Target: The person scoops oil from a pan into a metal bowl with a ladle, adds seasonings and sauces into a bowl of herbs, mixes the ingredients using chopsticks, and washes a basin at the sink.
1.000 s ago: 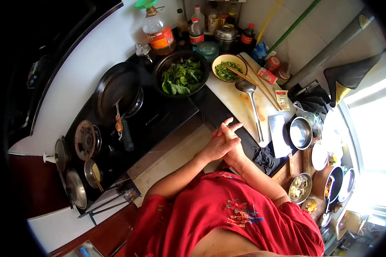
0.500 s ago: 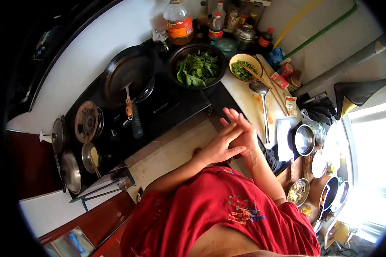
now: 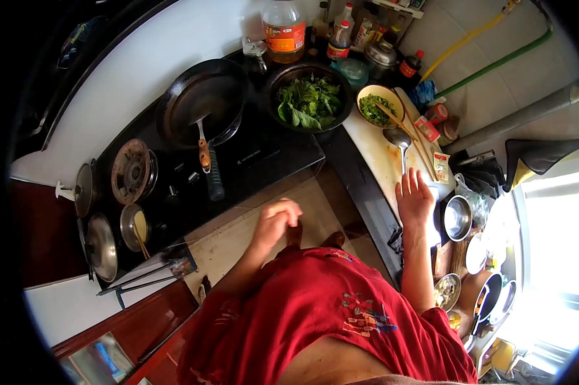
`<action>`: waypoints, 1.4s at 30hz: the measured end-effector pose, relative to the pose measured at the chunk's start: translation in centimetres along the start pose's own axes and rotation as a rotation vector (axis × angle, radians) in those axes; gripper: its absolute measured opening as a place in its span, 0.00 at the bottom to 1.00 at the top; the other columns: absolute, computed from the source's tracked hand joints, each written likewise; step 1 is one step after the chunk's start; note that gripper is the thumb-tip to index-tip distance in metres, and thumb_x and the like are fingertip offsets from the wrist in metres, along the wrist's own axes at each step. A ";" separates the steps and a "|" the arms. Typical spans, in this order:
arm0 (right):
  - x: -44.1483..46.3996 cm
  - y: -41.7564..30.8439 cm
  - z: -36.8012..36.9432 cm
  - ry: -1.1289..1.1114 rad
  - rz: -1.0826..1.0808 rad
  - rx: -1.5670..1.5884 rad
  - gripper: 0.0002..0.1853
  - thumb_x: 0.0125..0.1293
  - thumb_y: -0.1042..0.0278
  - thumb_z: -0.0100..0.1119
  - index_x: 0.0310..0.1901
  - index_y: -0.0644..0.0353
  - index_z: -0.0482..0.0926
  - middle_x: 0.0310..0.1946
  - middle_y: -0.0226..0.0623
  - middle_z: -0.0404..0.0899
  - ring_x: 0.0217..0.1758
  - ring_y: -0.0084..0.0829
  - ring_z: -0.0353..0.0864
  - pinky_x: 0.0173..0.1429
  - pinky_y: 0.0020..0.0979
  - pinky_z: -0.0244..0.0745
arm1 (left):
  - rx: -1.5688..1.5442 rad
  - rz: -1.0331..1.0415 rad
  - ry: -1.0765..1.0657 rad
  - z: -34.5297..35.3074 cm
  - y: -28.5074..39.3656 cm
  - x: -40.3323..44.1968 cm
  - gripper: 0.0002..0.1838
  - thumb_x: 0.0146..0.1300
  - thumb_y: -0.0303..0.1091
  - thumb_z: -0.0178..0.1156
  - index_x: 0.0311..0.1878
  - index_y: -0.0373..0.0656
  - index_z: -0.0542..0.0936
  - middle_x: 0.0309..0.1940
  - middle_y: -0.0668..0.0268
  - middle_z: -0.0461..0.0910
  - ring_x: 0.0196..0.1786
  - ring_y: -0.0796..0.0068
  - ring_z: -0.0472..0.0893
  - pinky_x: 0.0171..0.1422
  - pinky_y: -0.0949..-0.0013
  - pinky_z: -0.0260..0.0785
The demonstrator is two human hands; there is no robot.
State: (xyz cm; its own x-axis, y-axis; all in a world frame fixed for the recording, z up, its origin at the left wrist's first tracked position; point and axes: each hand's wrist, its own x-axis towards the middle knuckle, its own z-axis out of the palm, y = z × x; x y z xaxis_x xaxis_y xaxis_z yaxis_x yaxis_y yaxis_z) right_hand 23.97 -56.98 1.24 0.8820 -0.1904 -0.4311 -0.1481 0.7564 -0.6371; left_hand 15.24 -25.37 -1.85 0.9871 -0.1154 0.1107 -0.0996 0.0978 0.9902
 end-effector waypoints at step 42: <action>-5.3 4.7 -0.4 -0.204 0.263 0.053 0.10 0.67 0.62 0.47 0.32 0.55 0.75 0.33 0.30 0.79 0.33 0.26 0.77 0.44 0.31 0.74 | -0.080 -0.026 -0.138 -2.6 2.8 0.0 0.24 0.69 0.50 0.44 0.38 0.35 0.77 0.32 0.63 0.79 0.40 0.75 0.77 0.49 0.72 0.67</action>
State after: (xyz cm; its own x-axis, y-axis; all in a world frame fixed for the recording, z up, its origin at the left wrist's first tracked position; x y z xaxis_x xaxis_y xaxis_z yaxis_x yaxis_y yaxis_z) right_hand 18.46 -52.70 0.25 0.8890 0.1404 -0.4358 -0.3632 0.7958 -0.4845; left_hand 15.25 -22.50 0.70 0.9621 -0.2535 0.1009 -0.0581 0.1710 0.9836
